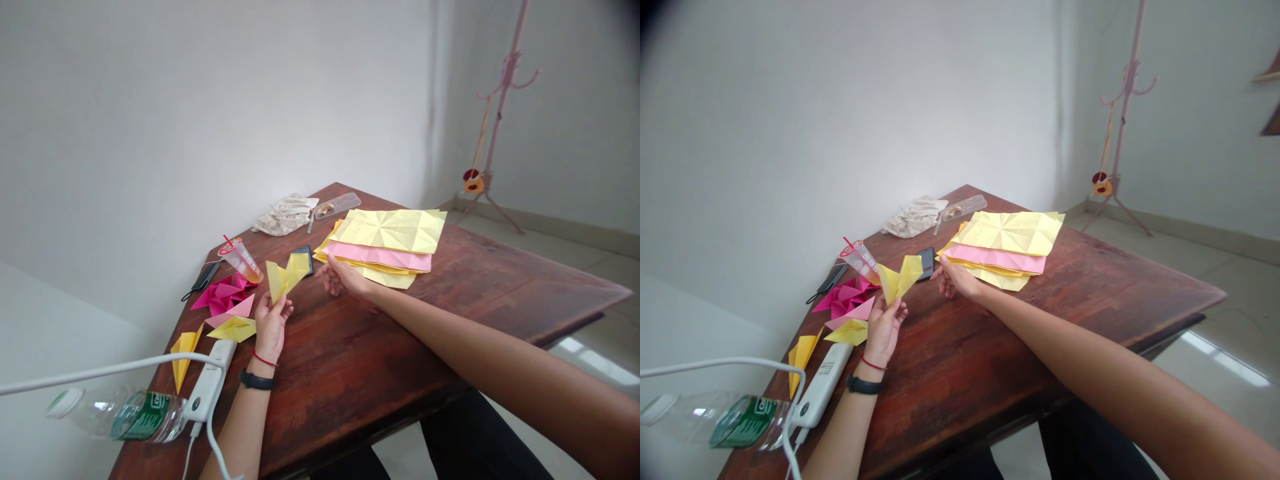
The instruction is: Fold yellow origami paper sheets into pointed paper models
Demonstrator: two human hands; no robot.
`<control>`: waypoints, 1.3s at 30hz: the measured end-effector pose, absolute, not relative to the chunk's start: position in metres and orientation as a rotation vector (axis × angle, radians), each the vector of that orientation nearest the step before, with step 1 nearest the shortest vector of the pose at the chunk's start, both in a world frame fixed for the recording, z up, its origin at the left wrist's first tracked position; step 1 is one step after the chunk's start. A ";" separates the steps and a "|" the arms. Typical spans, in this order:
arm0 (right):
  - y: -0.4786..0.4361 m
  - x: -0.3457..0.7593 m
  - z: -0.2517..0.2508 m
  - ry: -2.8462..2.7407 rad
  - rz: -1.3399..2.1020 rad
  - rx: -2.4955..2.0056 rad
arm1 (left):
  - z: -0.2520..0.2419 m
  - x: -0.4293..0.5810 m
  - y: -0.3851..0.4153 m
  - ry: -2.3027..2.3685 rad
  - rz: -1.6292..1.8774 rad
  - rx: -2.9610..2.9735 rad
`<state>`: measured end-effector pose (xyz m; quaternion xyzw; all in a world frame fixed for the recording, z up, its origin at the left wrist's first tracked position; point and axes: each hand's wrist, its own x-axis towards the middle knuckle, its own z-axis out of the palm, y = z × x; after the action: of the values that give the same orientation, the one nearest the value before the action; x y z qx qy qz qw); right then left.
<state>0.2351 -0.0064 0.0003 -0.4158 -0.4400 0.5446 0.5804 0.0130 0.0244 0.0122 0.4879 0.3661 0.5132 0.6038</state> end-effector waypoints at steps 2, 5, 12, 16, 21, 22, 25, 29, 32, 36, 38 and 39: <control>-0.007 0.234 0.000 -1.054 1.233 -1.018 | 0.017 0.004 0.033 0.849 1.277 1.036; -0.009 0.233 0.001 -1.080 1.205 -1.076 | 0.024 -0.011 0.046 0.841 1.381 0.883; -0.010 0.233 -0.001 -1.144 1.208 -1.071 | 0.023 -0.009 0.043 0.788 1.180 0.912; -0.008 0.235 -0.004 -1.197 1.214 -1.094 | 0.010 0.010 0.026 0.878 0.976 1.248; -0.011 0.233 -0.004 -1.333 1.182 -1.079 | 0.002 0.022 0.002 0.879 0.692 2.100; -0.014 0.232 -0.003 -1.378 1.184 -1.050 | 0.003 0.024 -0.002 0.834 0.656 2.165; -0.025 0.224 0.003 -1.535 1.211 -0.910 | 0.008 0.025 -0.013 0.676 0.619 2.257; -0.040 0.212 0.007 -1.781 1.038 -0.839 | 0.012 0.024 -0.025 0.538 0.556 2.445; -0.046 0.203 0.006 -1.932 0.938 -0.830 | 0.011 0.024 -0.034 0.488 0.460 2.502; -0.052 0.194 0.008 -1.949 0.872 -0.864 | 0.011 0.021 -0.038 0.538 0.448 2.487; -0.055 0.190 0.011 -1.923 0.821 -0.900 | 0.010 0.019 -0.036 0.521 0.463 2.471; -0.057 0.188 0.013 -1.914 0.798 -0.910 | 0.010 0.019 -0.035 0.499 0.469 2.467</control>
<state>0.1876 -0.0568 0.0129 -0.3638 -0.7652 0.3191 0.4245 0.0189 -0.0351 0.0100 0.9232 0.1866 0.1756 0.2865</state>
